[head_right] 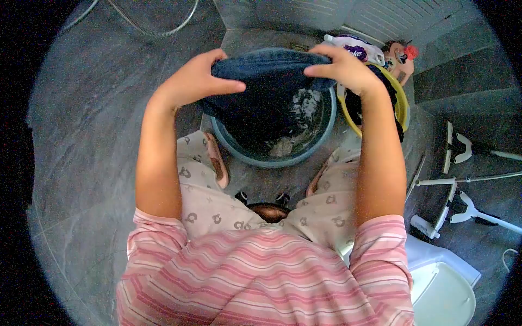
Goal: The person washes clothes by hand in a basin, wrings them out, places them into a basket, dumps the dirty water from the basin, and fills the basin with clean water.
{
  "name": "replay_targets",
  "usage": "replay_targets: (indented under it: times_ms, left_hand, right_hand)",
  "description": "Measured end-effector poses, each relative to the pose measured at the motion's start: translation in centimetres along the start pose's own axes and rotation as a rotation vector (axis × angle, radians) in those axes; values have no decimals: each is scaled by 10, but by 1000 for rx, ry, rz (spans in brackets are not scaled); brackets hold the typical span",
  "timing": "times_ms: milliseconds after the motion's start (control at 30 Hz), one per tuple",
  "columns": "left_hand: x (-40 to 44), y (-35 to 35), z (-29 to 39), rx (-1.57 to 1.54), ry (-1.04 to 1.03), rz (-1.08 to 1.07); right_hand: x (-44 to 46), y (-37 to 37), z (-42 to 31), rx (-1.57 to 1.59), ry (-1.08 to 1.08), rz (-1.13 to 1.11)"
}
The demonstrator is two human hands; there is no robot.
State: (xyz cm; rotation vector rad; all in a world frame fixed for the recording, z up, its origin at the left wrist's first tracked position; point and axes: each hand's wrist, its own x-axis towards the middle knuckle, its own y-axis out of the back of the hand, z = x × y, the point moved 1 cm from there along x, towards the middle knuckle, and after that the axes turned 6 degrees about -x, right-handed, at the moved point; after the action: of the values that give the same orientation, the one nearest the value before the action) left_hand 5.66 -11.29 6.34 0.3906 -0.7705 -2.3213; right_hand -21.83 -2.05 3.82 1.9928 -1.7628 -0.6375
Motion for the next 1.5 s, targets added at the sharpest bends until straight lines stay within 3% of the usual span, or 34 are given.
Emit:
replay_targets:
  times_ms: [33, 100, 133, 167, 200, 233, 300, 367, 433, 500, 533, 567, 600, 700, 733, 833, 900, 967, 1000, 1033, 1133, 1167, 1233, 1300, 1333, 1367, 1433, 1500]
  left_hand:
    - [-1, -1, -7, -3, -2, 0]
    - [-2, -2, -18, 127, 80, -41]
    - [1, 0, -19, 0, 128, -130]
    - [0, -1, -18, 1, 128, -129]
    - [-1, -2, -10, -353, 111, -127]
    - [-1, -4, -4, -709, 89, -124]
    - [8, -16, -8, -705, 90, -66]
    - [13, -27, 3, -1115, 194, -19]
    - [31, -45, -10, -1155, 180, 90]
    - [46, -56, -19, -1329, 388, 504]
    - [45, -54, -5, -1408, 447, 566]
    - [47, -49, -1, -1185, 581, 570]
    - [50, -53, 0, -1145, 547, 561]
    - [48, -67, 15, -1116, 532, 561]
    - [40, -61, 28, -1126, 542, 536]
    - [40, -64, 24, -1222, 513, 521]
    - [37, -81, 6, -1363, 408, 467]
    - [30, -94, 19, -1294, 514, 481]
    - [19, -99, 36, -1226, 482, 437]
    - [11, -100, 47, -1159, 443, 393]
    - [17, -91, 31, -1275, 430, 388]
    - [20, -86, 26, -1267, 426, 393]
    - [20, -60, 25, -1267, 301, 208]
    - [20, -40, 26, -589, 225, 224]
    - [18, -37, 24, -379, 108, 233]
    - [14, -33, 19, -383, 107, 235]
    - [5, -22, 22, 145, -141, 117]
    - [-1, -16, 15, 254, -253, 215]
  right_hand:
    - [-2, 0, 2, 256, -51, 46]
    - [-1, 0, 10, 270, -93, 144]
    - [1, -3, 11, 270, -91, 143]
    - [4, -8, 14, 503, -90, 217]
    - [7, -12, 9, 737, -88, 294]
    - [8, -16, 3, 735, -88, 297]
    - [13, -26, -11, 1016, -109, 406]
    - [21, -36, -21, 1052, -106, 504]
    - [23, -47, -33, 1036, -348, 685]
    - [12, -69, -63, 328, 78, 567]
    - [6, -89, -81, 82, 196, 491]
    - [2, -100, -99, 3, 306, 354]
    - [-1, -107, -110, -117, 383, 410]
    - [5, -105, -101, -257, 412, 669]
    - [10, -105, -96, -286, 544, 776]
    - [14, -110, -90, -292, 583, 893]
    - [24, -104, -71, -339, 434, 989]
    - [38, -80, -38, -284, 48, 1068]
    - [41, -65, -29, -161, 35, 1023]
    - [43, -67, -28, -229, 94, 981]
    - [43, -61, -32, -240, 58, 1008]
    - [39, -56, -33, -142, -70, 828]
    - [40, -53, -31, 221, 57, 607]
    - [31, -52, -41, -35, 259, 431]
    - [25, -50, -46, -74, 223, 315]
    - [21, -54, -51, -89, 221, 289]
    - [14, -58, -57, -141, 269, 169]
    - [12, -59, -49, -176, 277, 126]
